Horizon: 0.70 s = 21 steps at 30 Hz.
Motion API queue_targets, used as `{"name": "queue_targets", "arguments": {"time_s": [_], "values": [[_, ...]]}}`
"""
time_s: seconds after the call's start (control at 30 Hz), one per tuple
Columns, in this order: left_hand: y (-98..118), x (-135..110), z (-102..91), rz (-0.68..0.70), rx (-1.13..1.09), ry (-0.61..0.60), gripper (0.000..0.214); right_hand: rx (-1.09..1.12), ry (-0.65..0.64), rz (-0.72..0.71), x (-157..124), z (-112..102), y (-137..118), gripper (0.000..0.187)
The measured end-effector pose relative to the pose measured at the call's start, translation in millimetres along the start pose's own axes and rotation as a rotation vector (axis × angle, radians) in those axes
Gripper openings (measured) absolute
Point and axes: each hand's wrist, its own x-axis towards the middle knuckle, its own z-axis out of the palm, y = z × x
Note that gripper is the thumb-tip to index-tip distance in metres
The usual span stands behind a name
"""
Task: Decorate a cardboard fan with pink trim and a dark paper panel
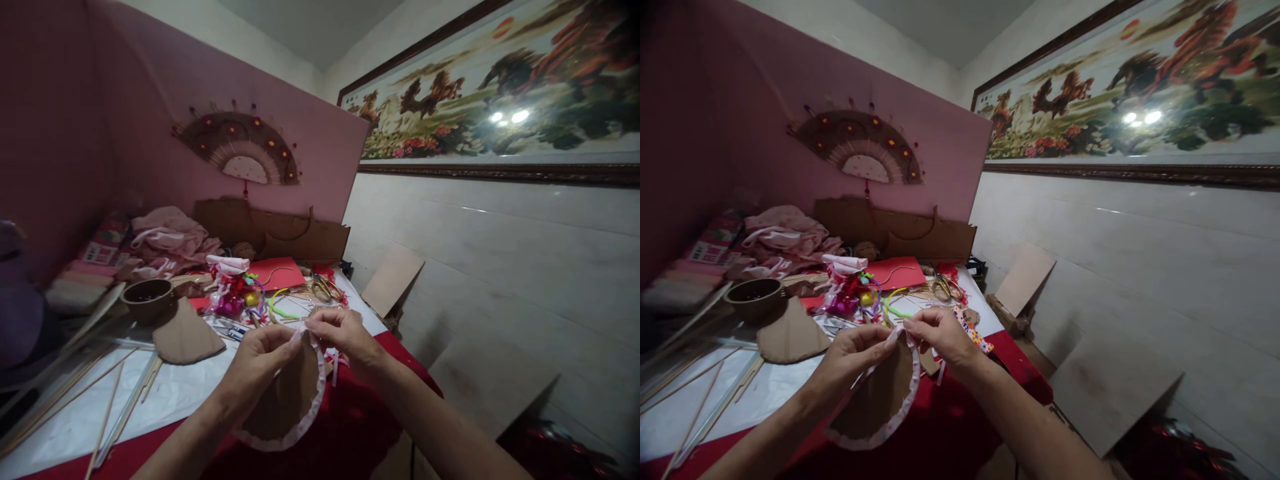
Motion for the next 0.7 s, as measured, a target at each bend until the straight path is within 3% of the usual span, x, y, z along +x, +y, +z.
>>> {"name": "queue_targets", "arguments": {"time_s": [0.27,0.5,0.7], "values": [[-3.9,-1.6,-2.6,-0.002,0.06,-0.023,0.019,0.094,-0.066,0.087,1.5,-2.2,-3.0,0.031],[1.8,-2.7,-1.1,0.048,0.169,-0.03,0.024,-0.078,-0.111,-0.198,1.6,-5.6,2.3,0.029],[-3.7,-3.5,-1.8,-0.003,0.092,0.029,0.025,-0.604,0.092,-0.516,-3.2,2.7,1.2,0.025]]}}
